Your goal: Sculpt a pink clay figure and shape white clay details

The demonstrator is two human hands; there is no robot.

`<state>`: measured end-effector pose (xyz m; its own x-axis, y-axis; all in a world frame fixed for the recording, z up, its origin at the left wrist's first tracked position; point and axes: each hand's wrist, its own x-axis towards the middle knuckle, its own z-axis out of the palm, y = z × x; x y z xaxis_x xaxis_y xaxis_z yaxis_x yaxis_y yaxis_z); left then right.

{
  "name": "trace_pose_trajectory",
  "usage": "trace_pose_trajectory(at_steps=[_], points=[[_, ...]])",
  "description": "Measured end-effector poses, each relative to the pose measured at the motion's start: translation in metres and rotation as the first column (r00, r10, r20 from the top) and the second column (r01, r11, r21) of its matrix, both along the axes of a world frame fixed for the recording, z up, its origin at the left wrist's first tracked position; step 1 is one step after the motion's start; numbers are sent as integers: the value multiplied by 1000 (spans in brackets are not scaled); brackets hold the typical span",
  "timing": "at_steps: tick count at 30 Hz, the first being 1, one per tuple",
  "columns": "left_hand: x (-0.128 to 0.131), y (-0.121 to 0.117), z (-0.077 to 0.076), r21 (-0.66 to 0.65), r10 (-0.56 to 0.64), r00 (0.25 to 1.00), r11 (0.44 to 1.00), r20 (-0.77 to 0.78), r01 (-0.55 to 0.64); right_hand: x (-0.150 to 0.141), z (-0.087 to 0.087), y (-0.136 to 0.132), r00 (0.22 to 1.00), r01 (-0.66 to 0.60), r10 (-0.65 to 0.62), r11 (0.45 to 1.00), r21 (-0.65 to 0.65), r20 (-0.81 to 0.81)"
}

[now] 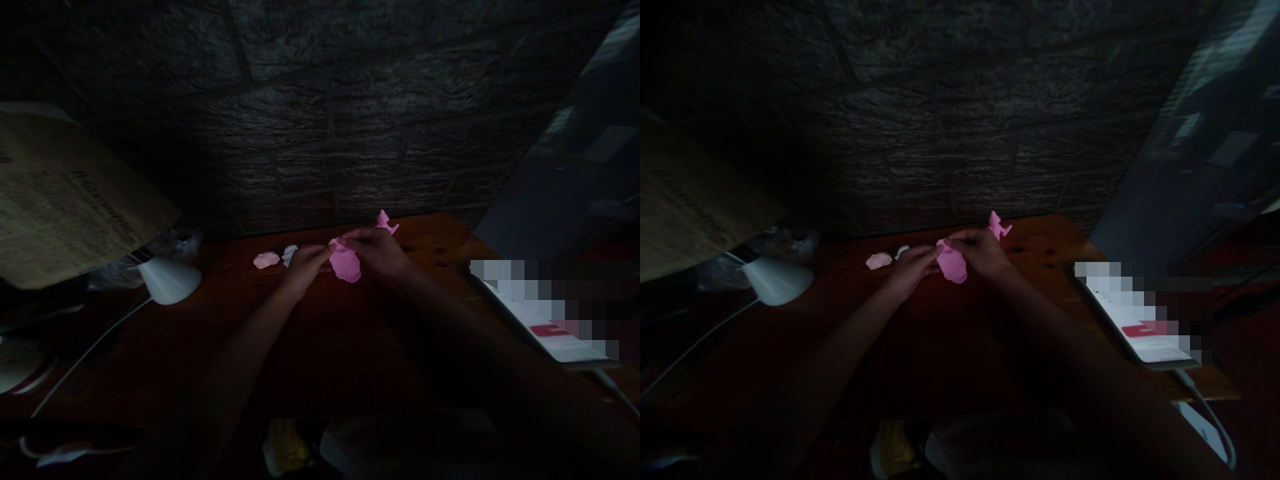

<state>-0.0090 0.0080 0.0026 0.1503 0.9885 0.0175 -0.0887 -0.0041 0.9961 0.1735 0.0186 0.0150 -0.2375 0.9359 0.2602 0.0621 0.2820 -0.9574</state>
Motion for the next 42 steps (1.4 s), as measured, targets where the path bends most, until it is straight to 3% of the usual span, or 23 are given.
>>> trace_pose_trajectory(at_steps=[6,15,23,29,34,39,42], points=[[0,1,-3,62,3,999,998,-39,-1,-1,-5,2,997,-66,65,998,-16,-37],[4,-4,2,40,-57,998,998,-27,58,-4,-2,0,995,34,-35,999,-17,-97],[2,-2,-3,83,-25,997,996,-79,32,-2,-2,-1,988,-88,74,991,-97,-134],[2,-1,-5,118,18,994,993,-110,-5,-4,-2,-1,985,-36,20,995,-94,-170],[3,-4,-2,104,-14,997,994,-79,23,-8,-4,-1,969,25,-46,996,-86,-241],[1,-2,-4,119,-16,993,992,-115,30,-7,-7,-1,972,-87,57,989,-123,-229],[2,0,-6,115,-4,992,993,-125,19,-6,-7,0,973,-59,33,993,-107,-228]])
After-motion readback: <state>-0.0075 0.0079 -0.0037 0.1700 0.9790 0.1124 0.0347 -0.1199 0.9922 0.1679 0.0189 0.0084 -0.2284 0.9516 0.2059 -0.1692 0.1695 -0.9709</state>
